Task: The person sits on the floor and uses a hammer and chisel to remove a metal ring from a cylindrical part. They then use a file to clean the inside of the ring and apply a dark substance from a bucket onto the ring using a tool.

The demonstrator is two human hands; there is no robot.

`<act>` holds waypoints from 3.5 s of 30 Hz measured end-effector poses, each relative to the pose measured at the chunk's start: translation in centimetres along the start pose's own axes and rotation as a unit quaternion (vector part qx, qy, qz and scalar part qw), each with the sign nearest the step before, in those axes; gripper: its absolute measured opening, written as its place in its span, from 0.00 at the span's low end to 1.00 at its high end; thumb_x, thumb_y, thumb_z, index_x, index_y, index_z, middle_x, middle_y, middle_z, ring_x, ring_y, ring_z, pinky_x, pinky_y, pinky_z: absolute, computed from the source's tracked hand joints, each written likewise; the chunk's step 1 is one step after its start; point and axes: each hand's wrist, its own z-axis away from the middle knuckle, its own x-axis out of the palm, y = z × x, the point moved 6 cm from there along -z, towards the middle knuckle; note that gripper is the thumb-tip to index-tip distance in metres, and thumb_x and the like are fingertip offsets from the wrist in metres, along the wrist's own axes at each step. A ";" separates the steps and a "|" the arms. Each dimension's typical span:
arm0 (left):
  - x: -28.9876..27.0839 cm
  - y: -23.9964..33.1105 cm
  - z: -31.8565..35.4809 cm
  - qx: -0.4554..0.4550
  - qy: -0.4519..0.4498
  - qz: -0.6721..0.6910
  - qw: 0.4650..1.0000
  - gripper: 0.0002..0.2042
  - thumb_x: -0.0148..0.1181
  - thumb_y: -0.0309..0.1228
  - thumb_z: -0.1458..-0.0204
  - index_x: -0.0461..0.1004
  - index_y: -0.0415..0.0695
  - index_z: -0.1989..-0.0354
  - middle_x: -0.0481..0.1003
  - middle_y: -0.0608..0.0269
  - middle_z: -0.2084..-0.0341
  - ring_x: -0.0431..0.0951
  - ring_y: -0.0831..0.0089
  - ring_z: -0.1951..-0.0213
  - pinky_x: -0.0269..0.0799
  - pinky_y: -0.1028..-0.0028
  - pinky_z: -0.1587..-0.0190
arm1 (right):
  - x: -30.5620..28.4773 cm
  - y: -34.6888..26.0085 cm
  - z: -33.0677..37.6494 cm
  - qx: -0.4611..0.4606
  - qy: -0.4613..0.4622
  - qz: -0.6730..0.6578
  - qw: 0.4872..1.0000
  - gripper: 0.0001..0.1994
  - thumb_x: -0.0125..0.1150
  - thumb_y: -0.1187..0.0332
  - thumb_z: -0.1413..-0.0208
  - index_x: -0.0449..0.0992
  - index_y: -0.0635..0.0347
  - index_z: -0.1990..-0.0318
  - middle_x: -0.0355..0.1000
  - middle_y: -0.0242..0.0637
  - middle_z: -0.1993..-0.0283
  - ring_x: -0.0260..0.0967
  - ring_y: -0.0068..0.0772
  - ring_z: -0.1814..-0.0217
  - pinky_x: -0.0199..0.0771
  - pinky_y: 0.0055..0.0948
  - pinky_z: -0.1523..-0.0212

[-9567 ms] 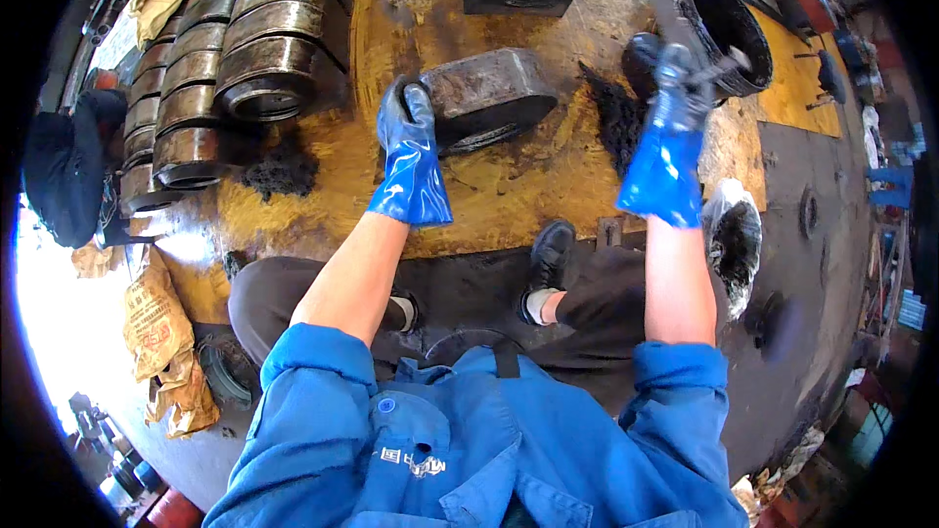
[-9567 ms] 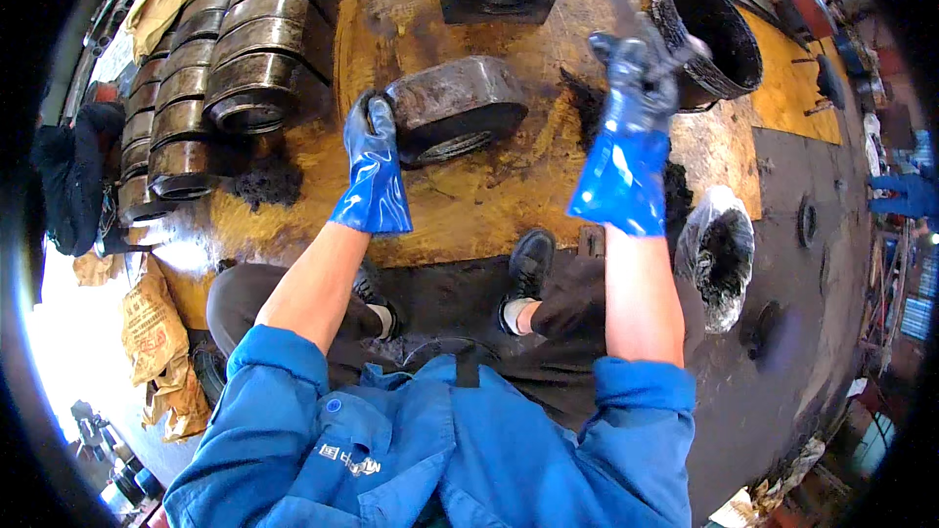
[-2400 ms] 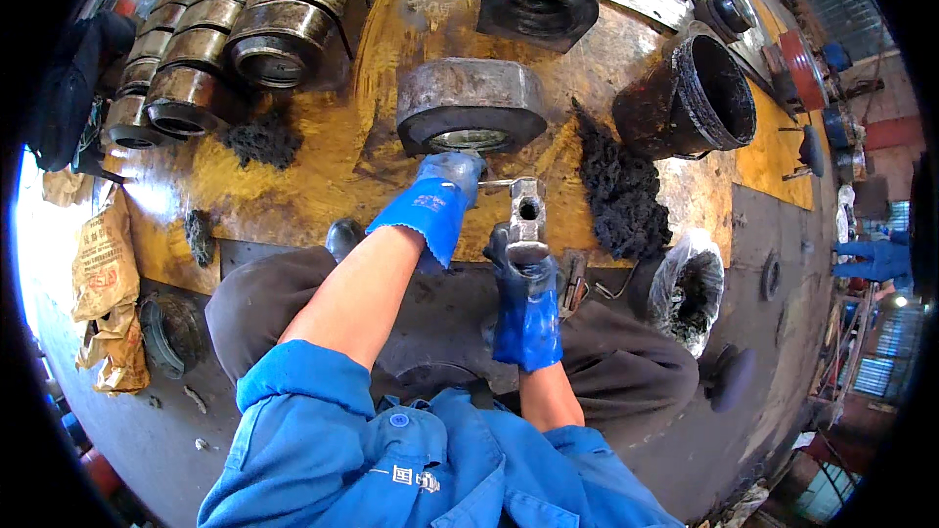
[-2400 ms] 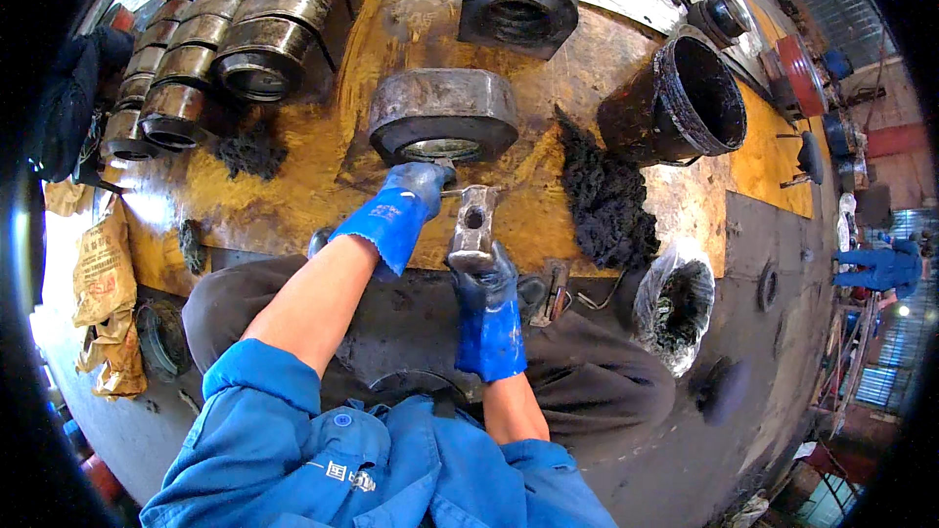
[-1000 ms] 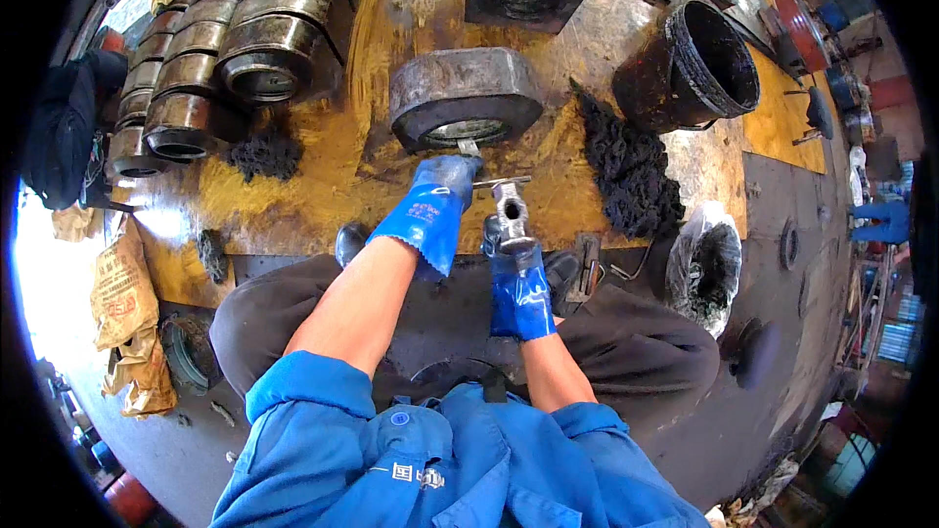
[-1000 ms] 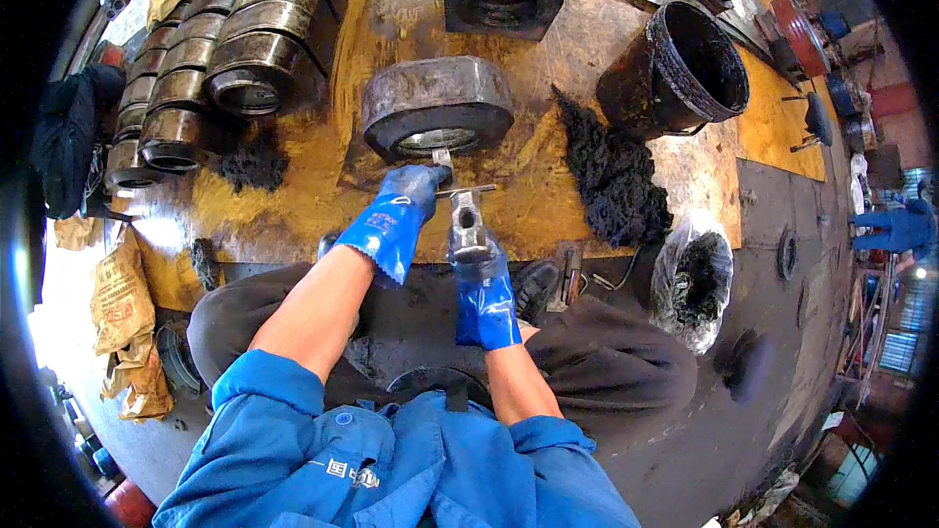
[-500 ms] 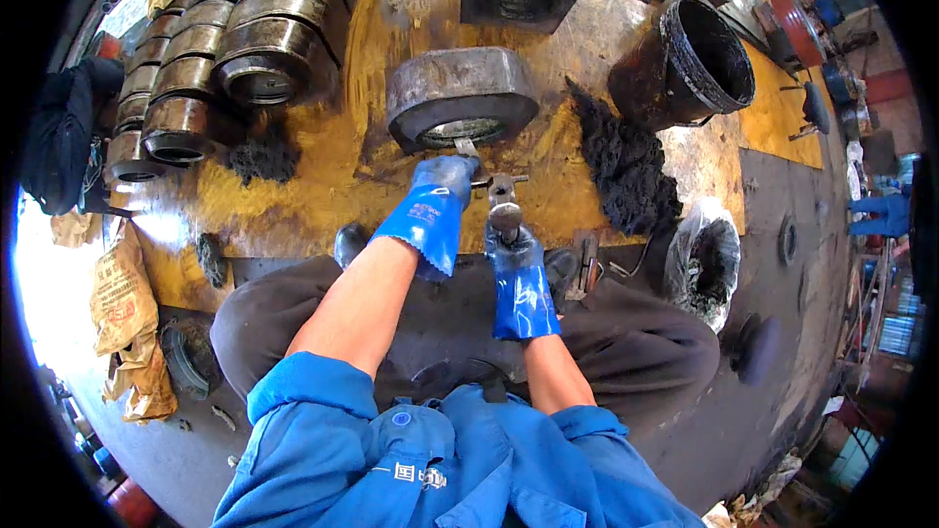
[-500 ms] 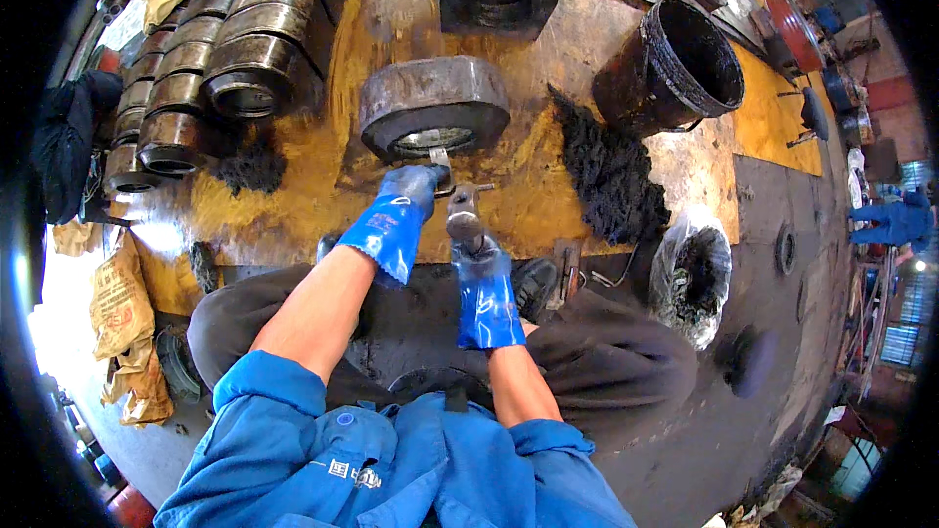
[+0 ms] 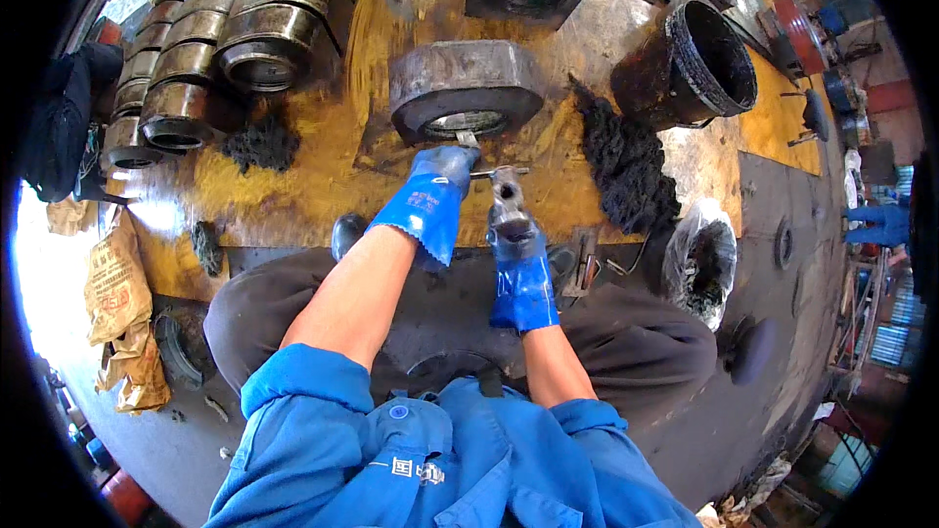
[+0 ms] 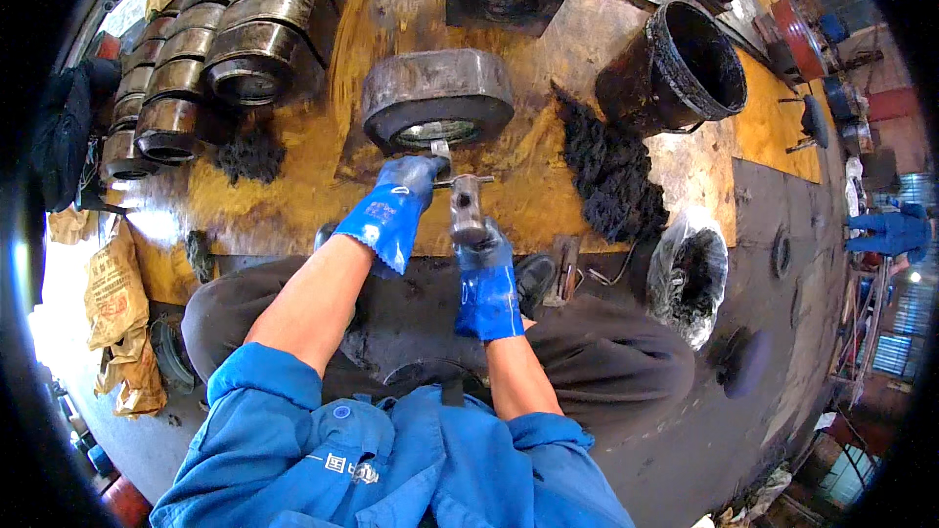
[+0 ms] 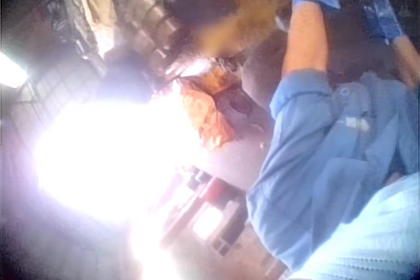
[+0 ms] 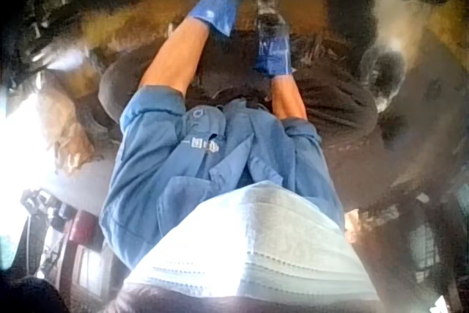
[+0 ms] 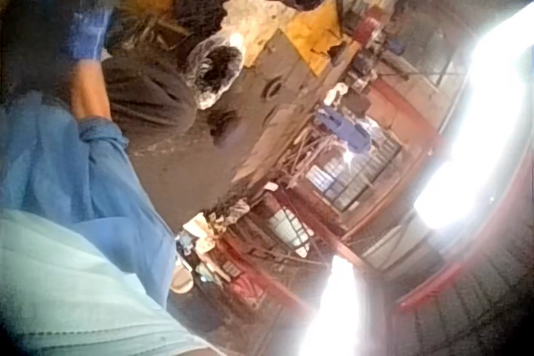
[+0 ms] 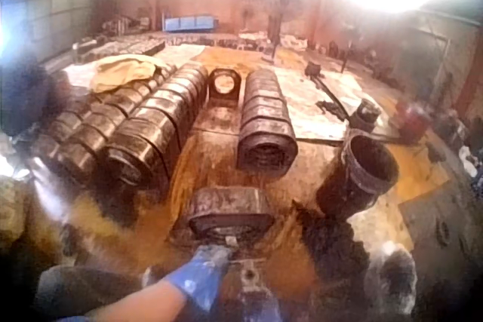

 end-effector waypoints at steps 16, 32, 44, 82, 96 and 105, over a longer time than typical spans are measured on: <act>1.3 -0.5 -0.9 0.002 0.024 0.037 0.999 0.20 0.52 0.25 0.46 0.74 0.54 0.45 0.76 0.58 0.48 0.76 0.57 0.46 0.73 0.58 0.46 | 0.1 2.3 -0.4 0.026 -0.004 -0.308 0.951 0.07 0.57 0.73 0.39 0.77 0.57 0.55 0.75 0.29 0.59 0.69 0.20 0.62 0.74 0.25 0.59; 0.2 -0.1 0.2 -0.011 -0.007 0.021 1.000 0.20 0.51 0.25 0.44 0.71 0.53 0.41 0.75 0.56 0.47 0.76 0.56 0.46 0.72 0.59 0.44 | 0.6 0.6 -0.9 -0.142 0.008 -0.020 0.990 0.10 0.63 0.78 0.45 0.76 0.58 0.55 0.75 0.31 0.59 0.70 0.21 0.58 0.73 0.25 0.56; 0.5 -0.4 -0.1 0.014 0.021 0.024 0.999 0.19 0.53 0.25 0.45 0.73 0.53 0.45 0.76 0.58 0.49 0.77 0.57 0.47 0.74 0.58 0.47 | 0.1 2.8 -0.8 0.032 -0.050 -0.275 0.960 0.09 0.53 0.73 0.37 0.76 0.60 0.53 0.75 0.34 0.55 0.72 0.26 0.56 0.76 0.28 0.54; 3.1 -2.0 -2.3 -0.033 -0.007 0.109 0.993 0.15 0.48 0.30 0.41 0.74 0.53 0.47 0.75 0.56 0.48 0.76 0.56 0.46 0.73 0.58 0.45 | -0.5 -3.4 -1.2 -0.093 0.027 0.215 0.972 0.14 0.69 0.61 0.49 0.78 0.56 0.57 0.80 0.39 0.63 0.78 0.32 0.58 0.77 0.33 0.58; 2.1 -2.7 -2.3 -0.016 0.022 0.120 0.992 0.21 0.53 0.25 0.47 0.74 0.56 0.44 0.74 0.49 0.47 0.73 0.52 0.44 0.68 0.62 0.41 | -14.5 -23.0 -4.1 -0.253 -0.026 0.596 0.762 0.13 0.62 0.58 0.51 0.77 0.58 0.64 0.75 0.51 0.69 0.74 0.57 0.64 0.73 0.47 0.63; 2.6 0.9 -2.8 0.065 0.014 0.127 0.990 0.34 0.44 0.09 0.57 0.72 0.56 0.41 0.74 0.48 0.47 0.74 0.53 0.44 0.68 0.64 0.43 | -42.9 3.5 -1.8 0.063 -0.103 0.701 0.703 0.15 0.61 0.60 0.55 0.82 0.62 0.65 0.77 0.54 0.68 0.77 0.52 0.65 0.75 0.44 0.65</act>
